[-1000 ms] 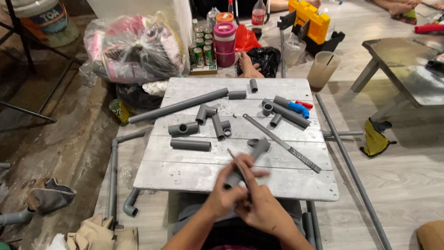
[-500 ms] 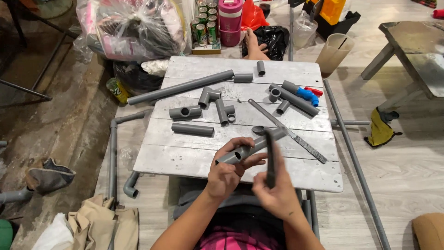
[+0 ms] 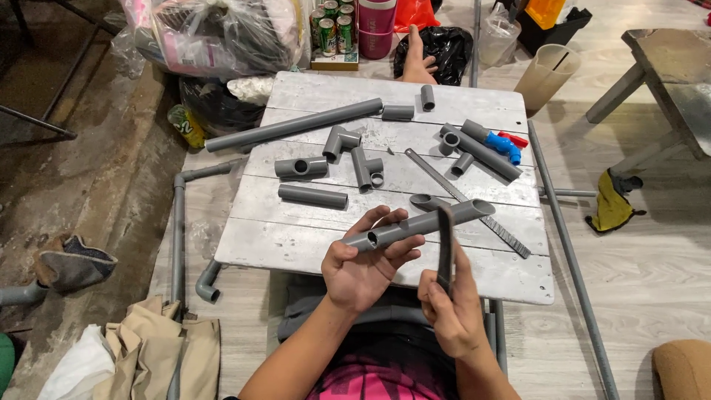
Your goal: Preparing and fitting PVC pipes by filing the edges and assembling segments on a small table.
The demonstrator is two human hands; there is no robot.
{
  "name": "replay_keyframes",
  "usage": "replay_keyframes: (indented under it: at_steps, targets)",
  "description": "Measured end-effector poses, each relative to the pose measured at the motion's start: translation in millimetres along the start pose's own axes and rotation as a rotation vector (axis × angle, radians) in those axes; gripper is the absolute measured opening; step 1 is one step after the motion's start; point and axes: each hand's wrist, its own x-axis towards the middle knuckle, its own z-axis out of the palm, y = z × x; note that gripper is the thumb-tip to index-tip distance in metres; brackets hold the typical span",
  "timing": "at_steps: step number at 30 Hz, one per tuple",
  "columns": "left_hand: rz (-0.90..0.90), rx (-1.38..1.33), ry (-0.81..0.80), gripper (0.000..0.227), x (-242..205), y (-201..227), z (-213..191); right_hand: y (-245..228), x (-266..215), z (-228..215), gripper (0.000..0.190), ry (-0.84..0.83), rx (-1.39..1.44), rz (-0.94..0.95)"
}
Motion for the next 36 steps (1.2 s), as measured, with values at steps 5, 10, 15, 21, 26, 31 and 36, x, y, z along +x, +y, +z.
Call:
replay_keyframes:
  at_steps: [5,10,15,21,26,31,36]
  targets:
    - [0.013,0.138,-0.049,0.062,3,-2,15,-16,11,17,0.065,-0.111,-0.466,0.045]
    - [-0.036,0.377,-0.022,0.072,3,-3,35,-38,21,34,0.066,-0.221,-0.632,0.238]
    - [0.085,0.596,-0.091,0.066,5,2,30,-42,23,36,0.069,-0.295,-0.681,0.373]
    - [0.052,0.724,-0.173,0.056,-4,-9,31,-21,26,18,0.084,-0.305,-0.669,0.278]
    - [0.1,0.739,-0.167,0.061,4,-2,39,-14,20,17,0.083,-0.369,-0.731,0.278]
    - [0.034,0.737,-0.232,0.047,0,-2,46,-10,20,11,0.088,-0.34,-0.665,0.219]
    - [0.024,0.825,-0.14,0.054,1,-6,50,-9,20,10,0.092,-0.36,-0.631,0.275]
